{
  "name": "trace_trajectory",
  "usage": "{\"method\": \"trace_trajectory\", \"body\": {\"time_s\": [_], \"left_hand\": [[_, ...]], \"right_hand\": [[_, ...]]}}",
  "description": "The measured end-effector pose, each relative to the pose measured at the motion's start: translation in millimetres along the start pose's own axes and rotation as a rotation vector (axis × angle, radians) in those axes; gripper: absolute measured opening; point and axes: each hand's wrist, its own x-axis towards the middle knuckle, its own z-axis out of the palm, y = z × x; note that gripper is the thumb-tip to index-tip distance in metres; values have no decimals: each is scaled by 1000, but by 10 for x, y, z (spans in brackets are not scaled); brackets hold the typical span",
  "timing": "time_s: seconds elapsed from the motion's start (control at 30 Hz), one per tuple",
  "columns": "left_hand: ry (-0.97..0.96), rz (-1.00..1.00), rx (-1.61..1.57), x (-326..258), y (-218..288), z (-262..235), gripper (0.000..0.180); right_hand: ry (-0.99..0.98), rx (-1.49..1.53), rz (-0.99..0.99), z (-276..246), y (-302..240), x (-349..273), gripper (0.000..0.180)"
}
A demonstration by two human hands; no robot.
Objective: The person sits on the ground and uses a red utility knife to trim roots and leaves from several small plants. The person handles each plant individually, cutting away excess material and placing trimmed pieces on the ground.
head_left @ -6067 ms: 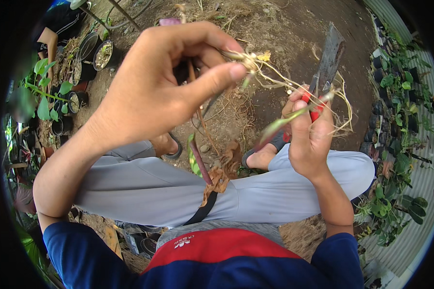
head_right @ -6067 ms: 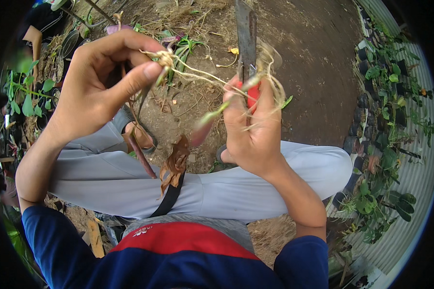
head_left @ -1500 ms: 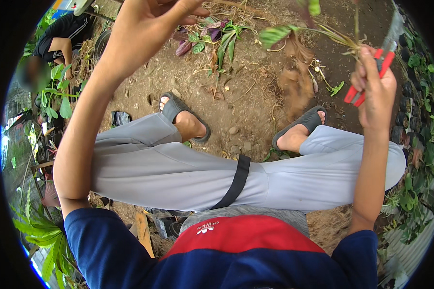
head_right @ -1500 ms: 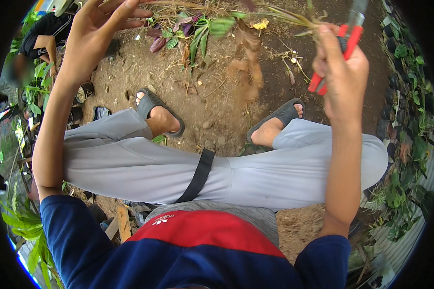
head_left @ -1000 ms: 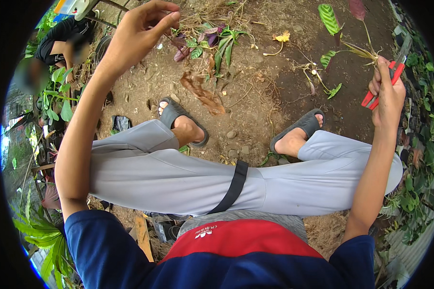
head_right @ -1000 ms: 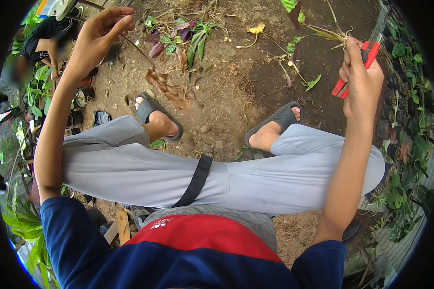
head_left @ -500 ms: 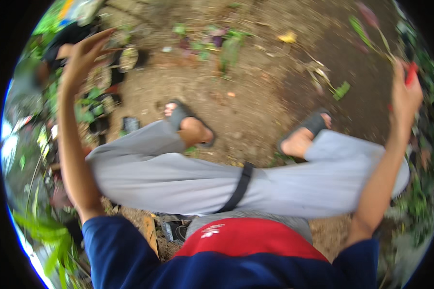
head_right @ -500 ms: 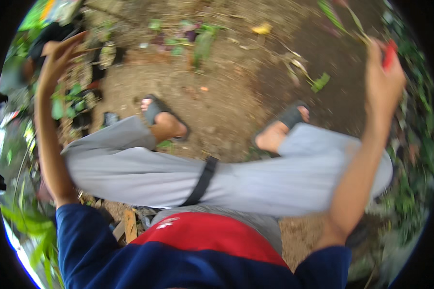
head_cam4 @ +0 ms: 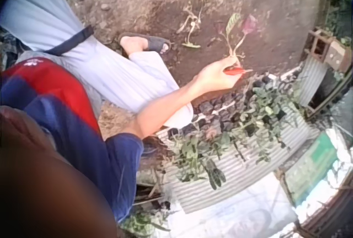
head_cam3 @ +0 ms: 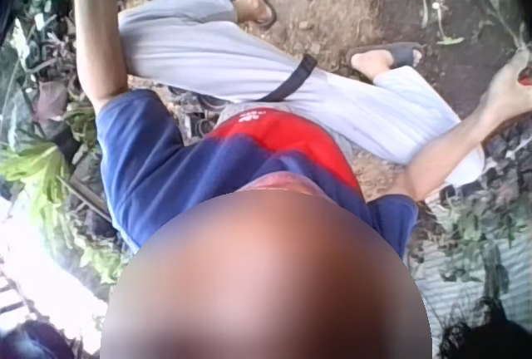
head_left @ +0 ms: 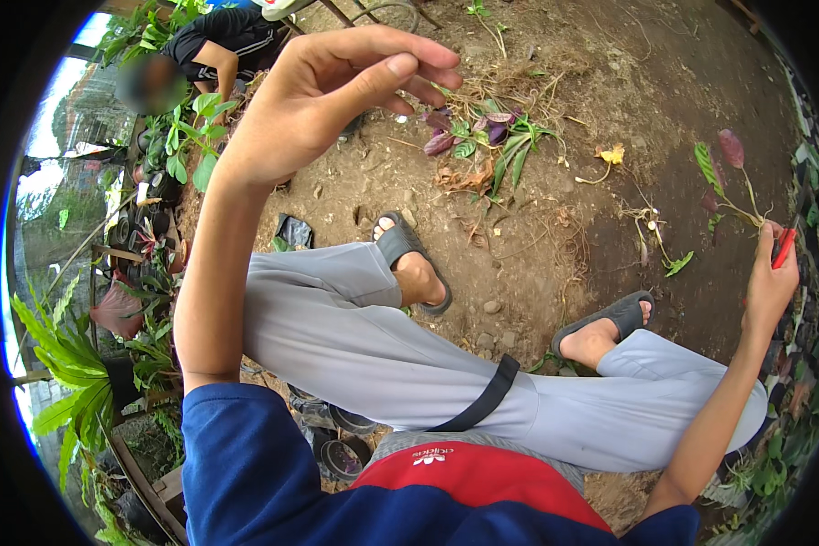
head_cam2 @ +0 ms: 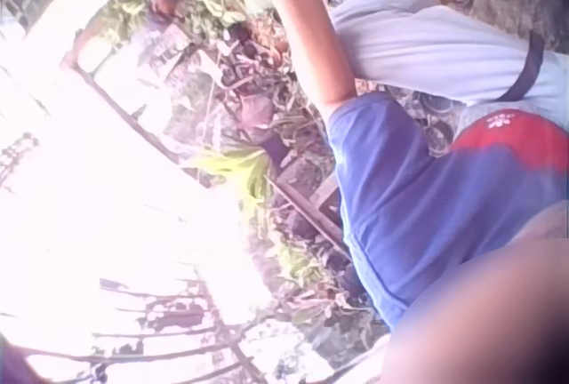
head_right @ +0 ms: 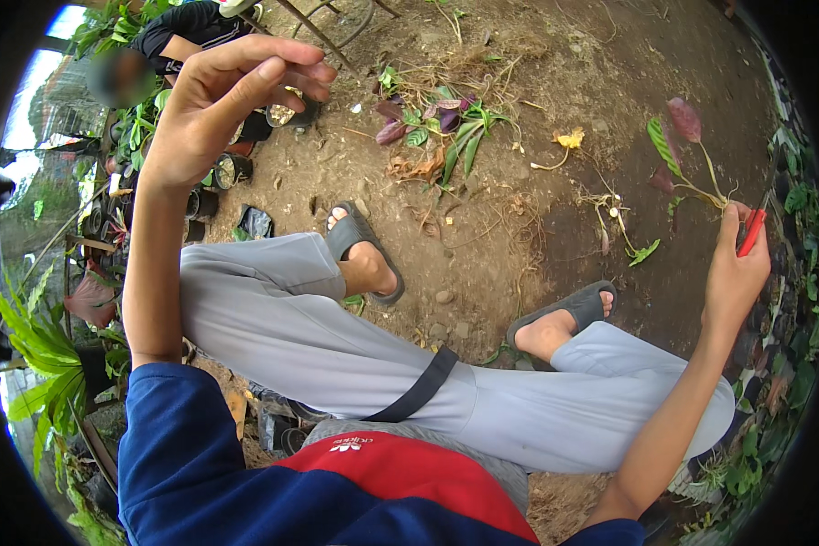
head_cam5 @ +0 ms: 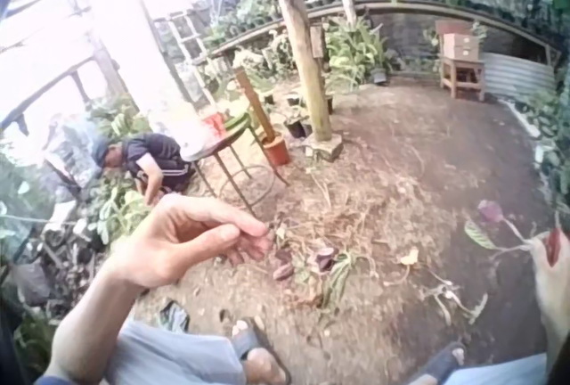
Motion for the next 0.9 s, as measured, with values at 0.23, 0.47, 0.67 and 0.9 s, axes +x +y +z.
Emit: {"method": "trace_trajectory", "body": {"time_s": [0.23,0.47,0.67,0.9], "left_hand": [[18,55,-26,-23,12,-7,23],[64,137,-94,-22,92,129,16],[-11,258,87,-14,223,149,14],[0,267,53,-22,245,209,14]], "right_hand": [[-20,-25,-14,64,-25,-13,28],[-39,-15,-45,111,-30,-26,26],[-72,-37,-36,119,14,-16,30],[-95,-17,-39,144,22,-23,30]]}}
